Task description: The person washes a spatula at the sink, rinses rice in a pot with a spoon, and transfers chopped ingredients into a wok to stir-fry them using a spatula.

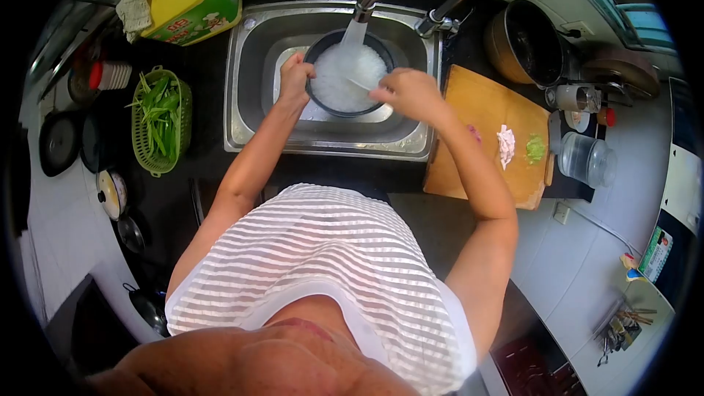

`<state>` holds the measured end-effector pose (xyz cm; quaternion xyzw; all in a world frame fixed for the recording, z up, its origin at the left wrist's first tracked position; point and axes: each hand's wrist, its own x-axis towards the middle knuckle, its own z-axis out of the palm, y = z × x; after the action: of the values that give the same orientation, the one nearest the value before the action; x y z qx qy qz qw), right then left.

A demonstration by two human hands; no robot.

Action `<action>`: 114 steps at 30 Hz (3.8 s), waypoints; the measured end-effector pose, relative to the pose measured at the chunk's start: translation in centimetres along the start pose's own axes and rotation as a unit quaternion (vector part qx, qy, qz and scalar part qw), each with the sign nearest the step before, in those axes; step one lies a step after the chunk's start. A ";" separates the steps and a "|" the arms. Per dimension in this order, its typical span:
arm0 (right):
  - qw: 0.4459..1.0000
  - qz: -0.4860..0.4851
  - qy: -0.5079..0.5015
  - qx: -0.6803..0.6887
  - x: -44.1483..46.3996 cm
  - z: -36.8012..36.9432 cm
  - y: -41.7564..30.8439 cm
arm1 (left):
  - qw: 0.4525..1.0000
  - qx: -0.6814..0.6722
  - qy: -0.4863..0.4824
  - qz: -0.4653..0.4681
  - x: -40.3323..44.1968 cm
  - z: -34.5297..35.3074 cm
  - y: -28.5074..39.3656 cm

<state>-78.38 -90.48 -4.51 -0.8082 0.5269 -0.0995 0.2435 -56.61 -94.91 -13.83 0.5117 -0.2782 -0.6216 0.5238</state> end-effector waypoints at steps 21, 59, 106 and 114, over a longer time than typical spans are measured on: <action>0.973 -0.061 0.222 0.005 1.8 0.5 4.5 | 1.000 -0.010 0.021 0.009 -1.5 -1.7 1.4; 0.986 -0.085 -0.143 0.001 3.7 2.7 -15.2 | 0.984 -0.082 0.121 0.104 -11.2 -14.9 7.7; 0.939 0.040 -0.085 0.330 15.7 6.6 -22.0 | 0.938 -0.118 0.293 0.143 -22.0 -27.8 19.2; 0.736 0.200 -0.230 0.604 21.1 23.5 -27.6 | 0.853 -0.141 0.444 0.235 -27.1 -39.4 19.2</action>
<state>-37.40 -93.64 -13.03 -0.3657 0.4332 -0.1567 0.8088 -15.05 -67.76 -0.25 0.5735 -0.0371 -0.2193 0.7884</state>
